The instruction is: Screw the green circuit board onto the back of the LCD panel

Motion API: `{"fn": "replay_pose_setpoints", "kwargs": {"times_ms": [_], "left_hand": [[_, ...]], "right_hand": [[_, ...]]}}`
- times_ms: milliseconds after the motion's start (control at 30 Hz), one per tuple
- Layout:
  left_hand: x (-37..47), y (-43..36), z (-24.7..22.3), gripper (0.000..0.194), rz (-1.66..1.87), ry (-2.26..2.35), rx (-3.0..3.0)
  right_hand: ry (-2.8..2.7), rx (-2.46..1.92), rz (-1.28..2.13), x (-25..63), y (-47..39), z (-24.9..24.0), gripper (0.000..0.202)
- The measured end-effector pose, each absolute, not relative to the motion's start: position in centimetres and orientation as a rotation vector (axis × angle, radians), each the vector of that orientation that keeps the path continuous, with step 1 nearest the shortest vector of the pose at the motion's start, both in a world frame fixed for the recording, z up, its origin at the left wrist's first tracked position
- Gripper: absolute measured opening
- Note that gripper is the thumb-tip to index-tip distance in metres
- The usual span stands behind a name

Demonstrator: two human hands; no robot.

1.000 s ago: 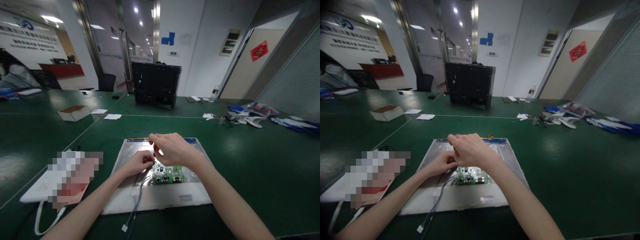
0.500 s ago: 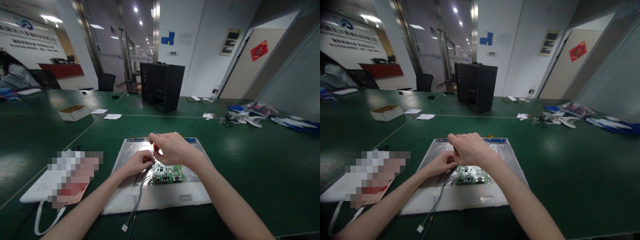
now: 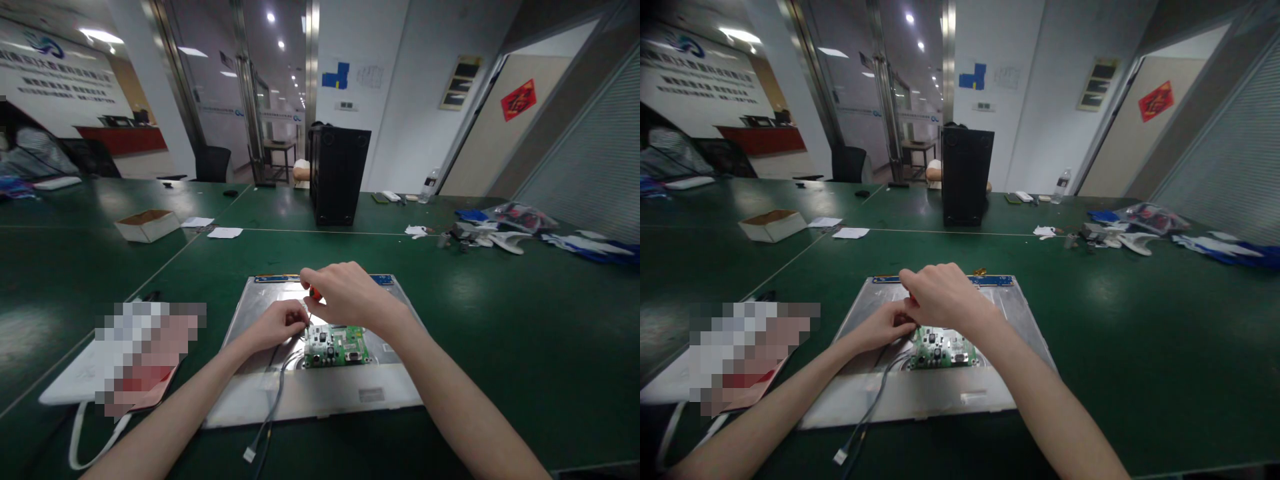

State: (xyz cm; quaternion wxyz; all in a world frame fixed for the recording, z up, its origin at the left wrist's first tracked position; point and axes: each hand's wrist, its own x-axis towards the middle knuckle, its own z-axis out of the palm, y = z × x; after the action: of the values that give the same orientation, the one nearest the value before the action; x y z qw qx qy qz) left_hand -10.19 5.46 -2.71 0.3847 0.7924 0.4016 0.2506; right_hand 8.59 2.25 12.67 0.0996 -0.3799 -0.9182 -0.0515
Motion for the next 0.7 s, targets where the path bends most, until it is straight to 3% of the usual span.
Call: {"fn": "replay_pose_setpoints", "kwargs": {"times_ms": [367,533,700], "left_hand": [[-10.07,5.22,-1.99,0.014,0.634,0.999,1.997],[-10.23,5.47,-2.49,0.012,0.628,1.037,2.054],[-10.28,5.62,-2.82,0.01,0.638,1.032,2.066]], "right_hand": [[-2.702,-1.182,-0.143,8.66,2.53,12.57,0.024],[-2.721,-1.179,-0.146,8.56,2.39,12.69,0.015],[-2.709,-1.043,-0.061,8.71,1.98,12.82,0.02]]}}
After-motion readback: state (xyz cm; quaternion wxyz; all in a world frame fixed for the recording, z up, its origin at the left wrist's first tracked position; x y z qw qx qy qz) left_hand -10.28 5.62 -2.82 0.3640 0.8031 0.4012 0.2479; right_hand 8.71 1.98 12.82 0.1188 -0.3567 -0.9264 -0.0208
